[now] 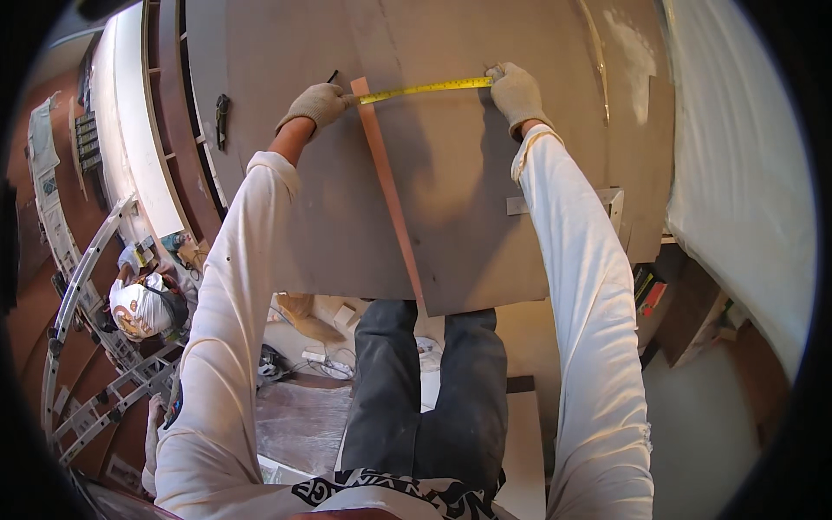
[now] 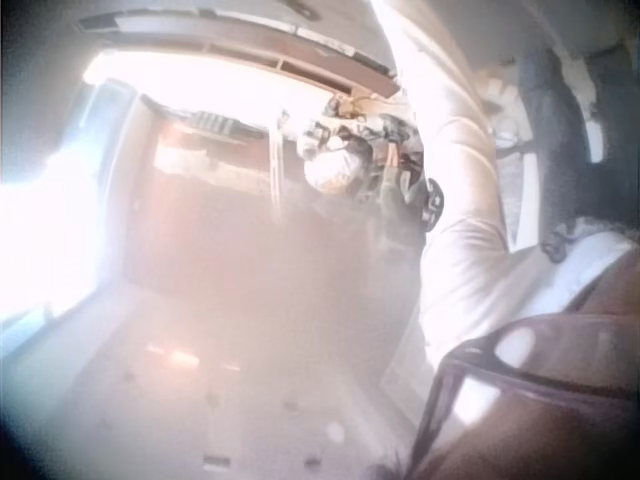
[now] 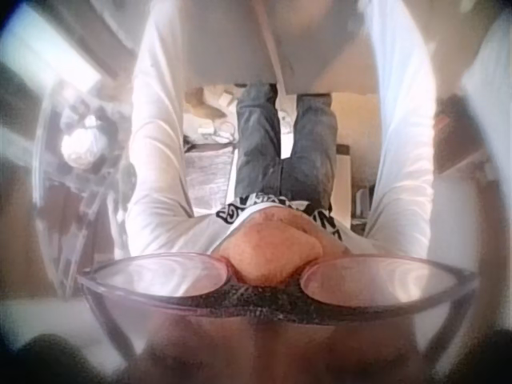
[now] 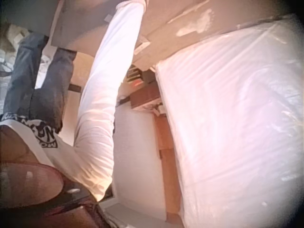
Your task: The person measures a large board using a tape measure and a square, marking points with a pencil.
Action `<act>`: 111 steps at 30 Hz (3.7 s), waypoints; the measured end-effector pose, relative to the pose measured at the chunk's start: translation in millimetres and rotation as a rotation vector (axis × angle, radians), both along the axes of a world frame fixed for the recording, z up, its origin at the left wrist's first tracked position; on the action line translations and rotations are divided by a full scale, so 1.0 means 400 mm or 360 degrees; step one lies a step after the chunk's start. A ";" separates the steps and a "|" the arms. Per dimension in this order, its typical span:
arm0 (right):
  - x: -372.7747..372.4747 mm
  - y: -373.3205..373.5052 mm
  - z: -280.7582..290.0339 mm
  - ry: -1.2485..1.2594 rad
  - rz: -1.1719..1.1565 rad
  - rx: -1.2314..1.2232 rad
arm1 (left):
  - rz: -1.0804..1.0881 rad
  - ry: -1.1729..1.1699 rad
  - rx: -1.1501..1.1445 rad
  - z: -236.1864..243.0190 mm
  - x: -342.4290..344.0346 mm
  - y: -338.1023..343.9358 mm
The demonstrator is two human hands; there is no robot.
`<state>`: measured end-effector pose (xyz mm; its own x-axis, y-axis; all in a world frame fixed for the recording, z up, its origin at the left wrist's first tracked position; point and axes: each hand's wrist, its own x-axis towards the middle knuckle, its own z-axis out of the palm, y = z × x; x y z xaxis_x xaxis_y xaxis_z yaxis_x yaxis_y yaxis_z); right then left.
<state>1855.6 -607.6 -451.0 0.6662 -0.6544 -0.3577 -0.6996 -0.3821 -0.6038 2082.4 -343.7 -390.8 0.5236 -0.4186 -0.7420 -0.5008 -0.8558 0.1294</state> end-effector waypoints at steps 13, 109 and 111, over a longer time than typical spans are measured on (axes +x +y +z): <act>0.082 0.086 -0.001 0.0030 0.0023 -0.0231 | 0.0094 0.0081 0.0089 -0.060 0.024 -0.028; 0.107 0.090 0.137 0.0399 0.0521 -0.0389 | 0.0162 -0.0091 0.0150 -0.028 0.027 -0.089; 0.119 0.099 0.135 0.0125 0.0510 -0.0331 | 0.0199 -0.0112 0.0077 -0.032 0.025 -0.080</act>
<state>1903.3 -567.8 -397.0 0.8243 -0.4816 -0.2975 -0.5661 -0.6973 -0.4397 2092.2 -375.9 -403.7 0.6211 -0.3114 -0.7192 -0.3961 -0.9166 0.0547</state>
